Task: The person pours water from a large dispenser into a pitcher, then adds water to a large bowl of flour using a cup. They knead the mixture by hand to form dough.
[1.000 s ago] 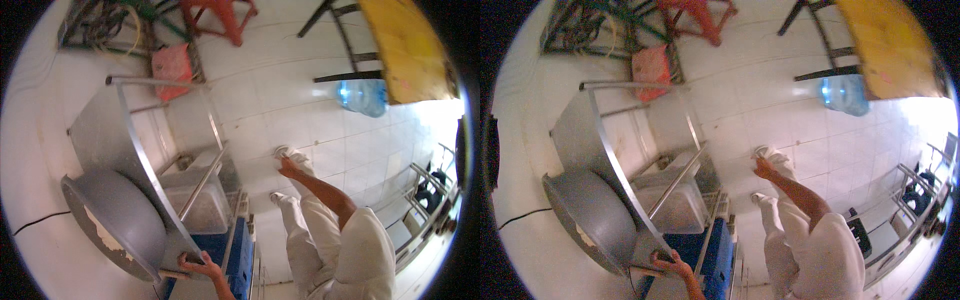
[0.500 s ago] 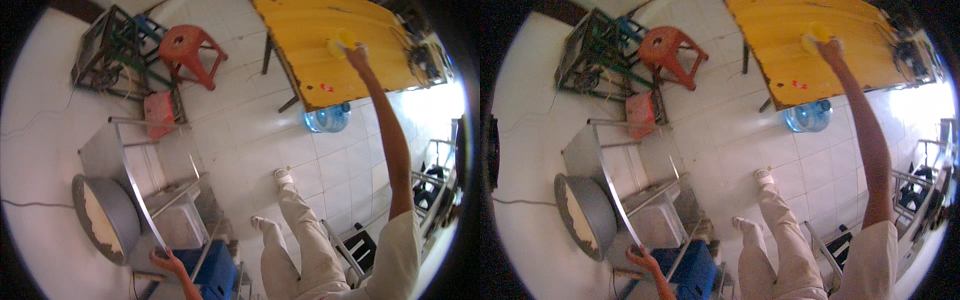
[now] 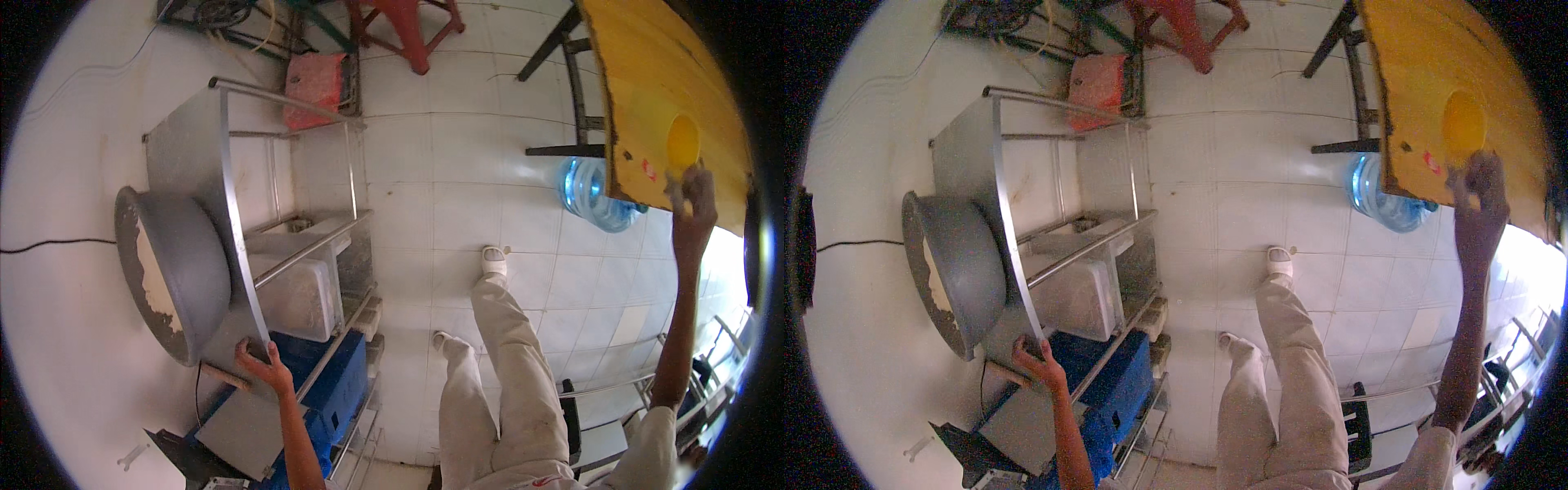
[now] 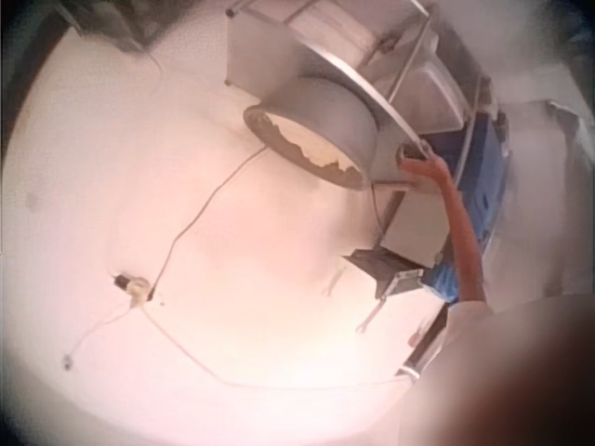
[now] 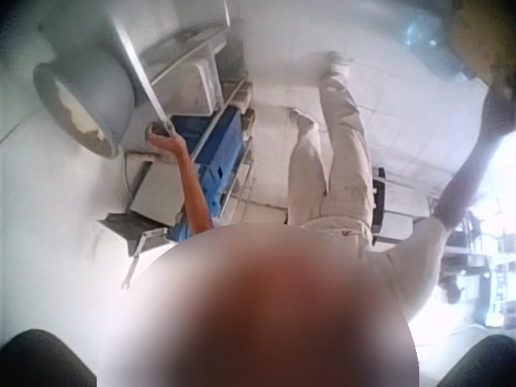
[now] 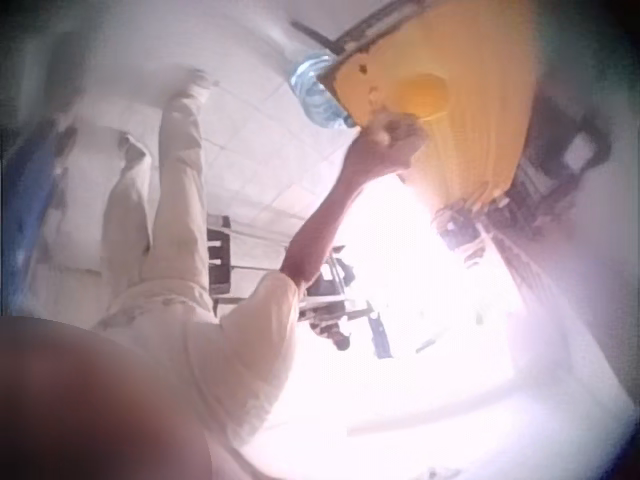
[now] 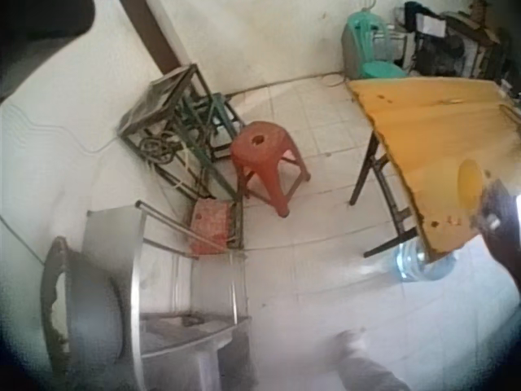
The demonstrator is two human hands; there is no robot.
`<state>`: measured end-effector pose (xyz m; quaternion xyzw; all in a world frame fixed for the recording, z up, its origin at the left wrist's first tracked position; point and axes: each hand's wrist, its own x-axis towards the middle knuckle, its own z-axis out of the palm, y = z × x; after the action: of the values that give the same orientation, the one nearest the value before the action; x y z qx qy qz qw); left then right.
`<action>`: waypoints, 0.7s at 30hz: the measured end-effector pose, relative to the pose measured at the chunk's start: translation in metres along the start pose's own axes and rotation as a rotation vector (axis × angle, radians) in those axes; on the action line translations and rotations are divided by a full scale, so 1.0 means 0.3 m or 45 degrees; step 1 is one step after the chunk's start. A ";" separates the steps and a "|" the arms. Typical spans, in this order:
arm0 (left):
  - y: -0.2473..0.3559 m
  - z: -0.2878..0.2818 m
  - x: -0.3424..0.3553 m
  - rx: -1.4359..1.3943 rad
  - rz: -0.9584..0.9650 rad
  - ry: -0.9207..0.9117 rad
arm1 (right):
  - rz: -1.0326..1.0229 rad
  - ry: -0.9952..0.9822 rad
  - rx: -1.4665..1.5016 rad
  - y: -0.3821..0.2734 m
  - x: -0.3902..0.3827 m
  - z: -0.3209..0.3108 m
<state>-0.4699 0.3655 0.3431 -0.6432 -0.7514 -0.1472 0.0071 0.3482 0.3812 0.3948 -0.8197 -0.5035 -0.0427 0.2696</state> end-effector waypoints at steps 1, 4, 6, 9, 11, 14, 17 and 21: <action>-0.002 0.000 0.002 -0.019 -0.015 -0.012 | -0.106 -0.198 -0.017 -0.105 -0.045 -0.005; -0.008 0.008 0.010 -0.020 -0.036 -0.041 | -0.149 -0.509 0.403 -0.375 -0.239 0.161; -0.018 0.014 0.011 -0.002 -0.049 -0.054 | 0.013 -0.871 0.721 -0.511 -0.425 0.380; -0.042 0.021 0.011 0.003 -0.089 -0.090 | -0.221 -1.352 0.620 -0.639 -0.751 0.791; -0.060 0.020 0.003 0.036 -0.107 -0.121 | -0.173 -1.629 0.569 -0.717 -1.008 1.091; -0.083 0.048 0.001 0.051 -0.117 -0.124 | -0.480 -1.627 0.514 -0.840 -1.383 1.529; -0.097 0.062 -0.007 0.041 -0.184 -0.143 | -0.660 -1.602 0.429 -0.996 -1.755 1.884; -0.126 0.049 -0.021 0.154 -0.172 -0.202 | -0.682 -1.660 0.207 -1.190 -2.091 2.245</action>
<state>-0.5028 0.3578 0.3198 -0.5992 -0.7987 -0.0501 -0.0235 -0.3974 0.3286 -0.2501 -0.5038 -0.7481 0.4295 -0.0461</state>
